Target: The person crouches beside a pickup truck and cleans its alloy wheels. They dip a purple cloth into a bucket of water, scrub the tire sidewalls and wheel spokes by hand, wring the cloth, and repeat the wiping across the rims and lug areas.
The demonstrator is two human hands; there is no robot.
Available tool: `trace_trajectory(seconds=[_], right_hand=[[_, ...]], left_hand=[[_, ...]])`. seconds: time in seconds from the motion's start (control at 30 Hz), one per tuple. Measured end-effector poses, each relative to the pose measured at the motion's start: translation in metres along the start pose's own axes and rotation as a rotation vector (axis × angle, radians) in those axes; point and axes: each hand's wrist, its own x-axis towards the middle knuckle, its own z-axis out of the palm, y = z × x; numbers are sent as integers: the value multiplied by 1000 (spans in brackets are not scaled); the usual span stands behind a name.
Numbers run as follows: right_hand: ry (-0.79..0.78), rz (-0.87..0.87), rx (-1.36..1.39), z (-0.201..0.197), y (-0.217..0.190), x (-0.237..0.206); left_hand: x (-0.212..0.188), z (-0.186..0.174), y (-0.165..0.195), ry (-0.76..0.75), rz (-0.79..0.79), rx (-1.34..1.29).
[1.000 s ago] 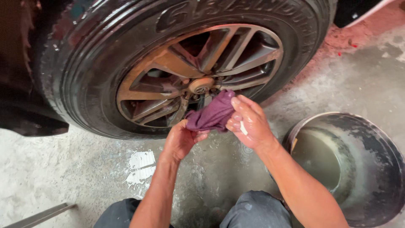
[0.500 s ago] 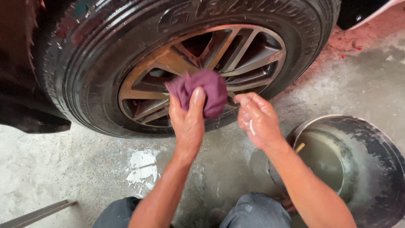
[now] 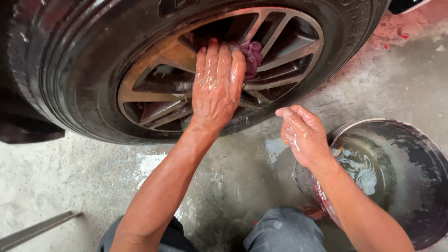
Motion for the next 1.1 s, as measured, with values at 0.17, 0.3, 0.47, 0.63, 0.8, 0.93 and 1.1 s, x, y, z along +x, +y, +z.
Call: trace_trajectory(seconds=[0.17, 0.3, 0.47, 0.63, 0.8, 0.93, 1.1], right_hand=[[-28, 55, 0, 7, 8, -1], [-88, 70, 14, 18, 12, -4], [-85, 73, -19, 18, 9, -5], [-94, 267, 28, 24, 31, 3], [-127, 492, 83, 29, 65, 11], [-172, 203, 55, 27, 56, 9], [-99, -246, -239, 61, -3, 12]], left_hand=[[30, 21, 21, -161, -498, -480], [4, 16, 15, -161, -193, -110], [-25, -2, 1, -174, 122, 136], [-32, -21, 21, -193, -21, -157], [-72, -14, 63, -147, -682, -716], [-99, 3, 53, -210, -1442, -1333], [-90, -15, 43, -194, -1573, -1861]])
